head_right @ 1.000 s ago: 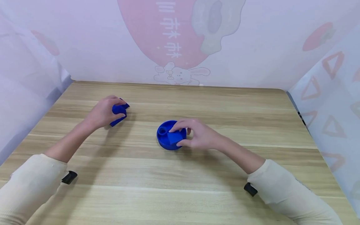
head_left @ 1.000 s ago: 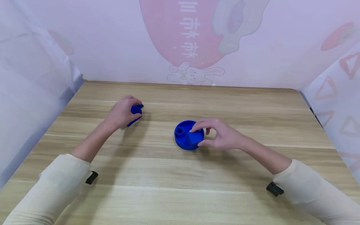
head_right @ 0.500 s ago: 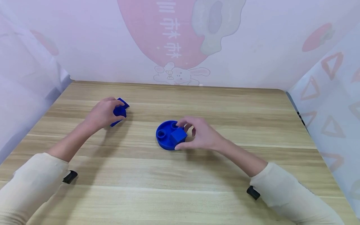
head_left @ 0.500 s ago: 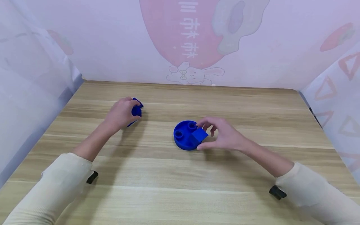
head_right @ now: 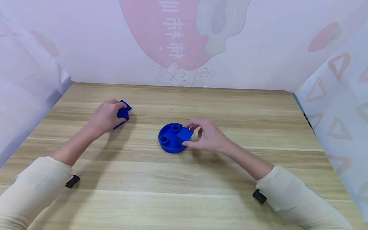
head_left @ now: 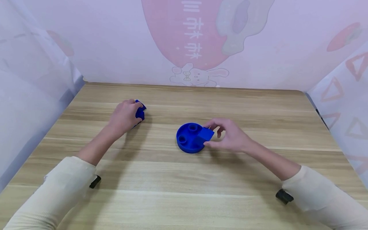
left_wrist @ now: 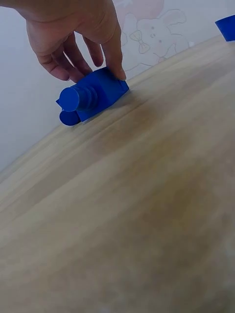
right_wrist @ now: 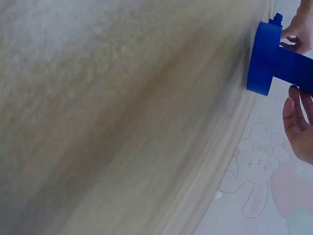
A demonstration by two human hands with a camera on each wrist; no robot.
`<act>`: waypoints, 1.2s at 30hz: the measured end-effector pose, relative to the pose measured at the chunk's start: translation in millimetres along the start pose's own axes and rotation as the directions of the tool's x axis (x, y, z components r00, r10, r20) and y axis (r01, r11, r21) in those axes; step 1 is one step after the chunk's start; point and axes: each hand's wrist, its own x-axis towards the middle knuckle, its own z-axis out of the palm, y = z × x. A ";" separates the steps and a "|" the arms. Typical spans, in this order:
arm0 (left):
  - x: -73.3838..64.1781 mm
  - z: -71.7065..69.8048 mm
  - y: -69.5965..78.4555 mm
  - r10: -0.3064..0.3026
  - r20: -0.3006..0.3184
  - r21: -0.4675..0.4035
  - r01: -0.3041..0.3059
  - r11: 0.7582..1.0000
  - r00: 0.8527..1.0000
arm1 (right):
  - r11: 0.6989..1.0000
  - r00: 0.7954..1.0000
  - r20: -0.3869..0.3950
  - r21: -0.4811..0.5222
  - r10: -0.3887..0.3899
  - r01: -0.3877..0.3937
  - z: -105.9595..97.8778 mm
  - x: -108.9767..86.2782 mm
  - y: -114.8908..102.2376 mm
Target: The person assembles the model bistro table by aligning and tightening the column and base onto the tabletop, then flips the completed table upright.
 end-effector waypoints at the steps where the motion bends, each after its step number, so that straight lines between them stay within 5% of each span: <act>1: -0.3 0.6 0.5 0.003 0.000 0.003 -0.003 1.000 1.000 | 1.000 1.000 0.005 0.002 -0.002 0.002 -1.7 0.2 0.9; 9: -2.4 3.2 2.5 0.037 -0.021 0.013 -0.037 0.999 0.999 | 1.000 0.999 0.047 0.013 0.007 -0.008 -9.9 0.9 5.4; 17: -1.4 -5.2 13.3 0.042 0.165 -0.089 -0.028 0.996 0.985 | 0.999 0.997 0.073 0.036 0.009 -0.011 -14.8 1.8 8.2; 22: -4.2 -19.1 32.6 0.108 0.097 -0.220 -0.085 0.972 0.989 | 0.998 0.996 0.088 0.056 -0.003 -0.002 -17.5 3.5 9.2; 25: -7.6 -29.3 51.1 0.172 0.018 -0.352 -0.155 0.923 0.985 | 0.998 0.995 0.096 0.068 -0.003 -0.003 -18.8 3.7 9.7; 29: -12.1 -37.6 72.5 0.223 -0.053 -0.547 -0.215 0.809 0.973 | 0.997 0.995 0.101 0.077 0.002 -0.010 -19.6 3.7 11.1; 36: -16.0 -34.7 91.5 0.206 0.000 -0.760 -0.134 0.636 0.979 | 0.995 0.994 0.107 0.098 0.000 -0.010 -19.4 4.3 13.2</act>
